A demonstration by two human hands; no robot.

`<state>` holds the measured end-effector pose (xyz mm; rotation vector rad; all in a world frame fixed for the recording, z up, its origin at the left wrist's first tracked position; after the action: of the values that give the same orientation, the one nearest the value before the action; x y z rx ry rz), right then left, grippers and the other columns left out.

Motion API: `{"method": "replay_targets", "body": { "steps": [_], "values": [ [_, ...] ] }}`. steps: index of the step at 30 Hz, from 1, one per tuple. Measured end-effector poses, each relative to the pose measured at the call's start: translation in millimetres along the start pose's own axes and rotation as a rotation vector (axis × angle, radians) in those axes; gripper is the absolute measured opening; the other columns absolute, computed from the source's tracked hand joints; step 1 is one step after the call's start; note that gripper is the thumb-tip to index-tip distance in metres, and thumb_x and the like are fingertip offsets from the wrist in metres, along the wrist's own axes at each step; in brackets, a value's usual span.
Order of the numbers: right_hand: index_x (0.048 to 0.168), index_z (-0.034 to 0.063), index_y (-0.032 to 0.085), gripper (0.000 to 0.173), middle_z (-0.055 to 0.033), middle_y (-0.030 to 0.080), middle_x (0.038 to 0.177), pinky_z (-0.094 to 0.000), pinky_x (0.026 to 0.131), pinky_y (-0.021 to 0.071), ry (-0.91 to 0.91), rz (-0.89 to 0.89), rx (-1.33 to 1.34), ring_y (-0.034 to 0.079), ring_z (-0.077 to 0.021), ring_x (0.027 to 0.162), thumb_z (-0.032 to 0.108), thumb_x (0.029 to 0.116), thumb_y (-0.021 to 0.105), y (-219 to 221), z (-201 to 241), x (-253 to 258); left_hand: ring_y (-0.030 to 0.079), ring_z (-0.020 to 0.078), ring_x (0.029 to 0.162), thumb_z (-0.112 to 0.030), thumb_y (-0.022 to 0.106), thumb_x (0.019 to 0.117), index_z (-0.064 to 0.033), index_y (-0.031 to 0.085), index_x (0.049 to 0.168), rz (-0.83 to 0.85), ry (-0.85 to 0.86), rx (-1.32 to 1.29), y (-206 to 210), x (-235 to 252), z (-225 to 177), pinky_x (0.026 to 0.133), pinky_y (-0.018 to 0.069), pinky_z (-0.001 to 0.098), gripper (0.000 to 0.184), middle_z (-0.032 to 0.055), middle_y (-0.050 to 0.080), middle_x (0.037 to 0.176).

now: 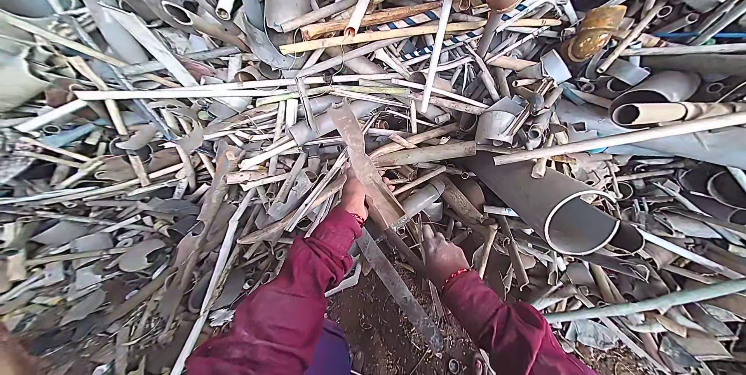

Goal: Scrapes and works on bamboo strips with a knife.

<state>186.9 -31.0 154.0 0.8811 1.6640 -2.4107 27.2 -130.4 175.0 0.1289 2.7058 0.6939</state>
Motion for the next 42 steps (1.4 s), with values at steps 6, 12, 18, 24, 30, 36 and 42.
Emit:
{"method": "replay_targets", "body": {
  "steps": [6,12,18,24,30,36,42],
  "values": [
    [0.159,0.0060,0.027,0.057,-0.0280,0.060,0.134,-0.0590,0.101,0.0495,-0.070,0.031,0.043,0.062,-0.0444,0.123,0.015,0.1074,0.049,0.8,0.8,0.5,0.070,0.0264,0.071,-0.059,0.011,0.1080,-0.0008,0.055,0.123,0.003,-0.007,0.134,0.1,-2.0,6.4,0.064,0.0591,0.0433,0.074,0.0150,0.070,0.087],
    [0.156,0.0042,0.027,0.052,-0.0233,0.064,0.131,-0.0515,0.104,0.0488,0.093,-0.132,0.296,0.063,-0.0373,0.124,0.022,0.1106,0.045,-17.4,-2.8,-11.5,0.068,0.0262,0.079,-0.059,0.013,0.1073,-0.0021,0.053,0.132,0.074,-0.033,0.378,12.0,-15.3,-2.9,0.071,0.0580,0.0439,0.074,0.0163,0.067,0.096],
    [0.150,0.0004,0.037,0.046,-0.0265,0.064,0.127,-0.0545,0.102,0.0490,-0.003,-0.150,0.270,0.063,-0.0408,0.121,0.027,0.1130,0.038,-27.2,-7.8,-15.1,0.067,0.0254,0.058,-0.062,0.013,0.1062,0.0002,0.056,0.118,0.254,-0.077,0.534,15.3,-22.5,3.9,0.056,0.0593,0.0386,0.076,0.0146,0.066,0.073],
    [0.154,0.0006,0.032,0.048,-0.0271,0.063,0.129,-0.0540,0.103,0.0485,0.049,-0.191,0.303,0.063,-0.0410,0.123,0.024,0.1126,0.039,-35.7,-19.5,-10.1,0.068,0.0195,0.062,-0.046,0.022,0.1117,0.0018,0.057,0.122,0.306,0.045,0.809,22.7,-34.0,8.3,0.062,0.0597,0.0348,0.060,0.0119,0.067,0.080],
    [0.154,-0.0032,0.033,0.049,-0.0274,0.064,0.128,-0.0510,0.106,0.0472,0.096,-0.315,0.470,0.063,-0.0388,0.123,0.024,0.1128,0.039,-42.9,-36.0,-3.1,0.070,0.0179,0.066,-0.044,0.024,0.1127,0.0008,0.057,0.123,0.406,0.057,1.040,25.4,-34.6,19.8,0.066,0.0600,0.0341,0.057,0.0110,0.069,0.084],
    [0.149,-0.0059,0.039,0.045,-0.0278,0.066,0.119,-0.0504,0.100,0.0492,0.025,-0.361,0.610,0.067,-0.0380,0.111,0.021,0.1125,0.040,-43.6,-43.5,-3.3,0.070,0.0213,0.083,-0.038,0.030,0.1133,0.0016,0.062,0.123,0.424,0.247,1.292,31.2,-40.7,17.2,0.084,0.0559,0.0421,0.052,0.0136,0.070,0.096],
    [0.153,-0.0054,0.034,0.049,-0.0288,0.065,0.119,-0.0505,0.100,0.0489,-0.008,-0.361,0.568,0.066,-0.0387,0.110,0.020,0.1122,0.041,-49.7,-51.7,-0.8,0.071,0.0251,0.086,-0.039,0.028,0.1133,0.0013,0.061,0.128,0.462,0.201,1.260,35.9,-45.8,24.4,0.085,0.0567,0.0445,0.053,0.0168,0.070,0.101]
  ]
}}
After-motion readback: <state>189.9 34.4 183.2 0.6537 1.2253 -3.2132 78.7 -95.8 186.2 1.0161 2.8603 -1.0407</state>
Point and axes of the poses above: each hand's wrist, its own x-axis towards the middle knuckle, its own y-axis out of the palm, z = x × y, the point moved 5 cm from there along x, towards the middle knuckle
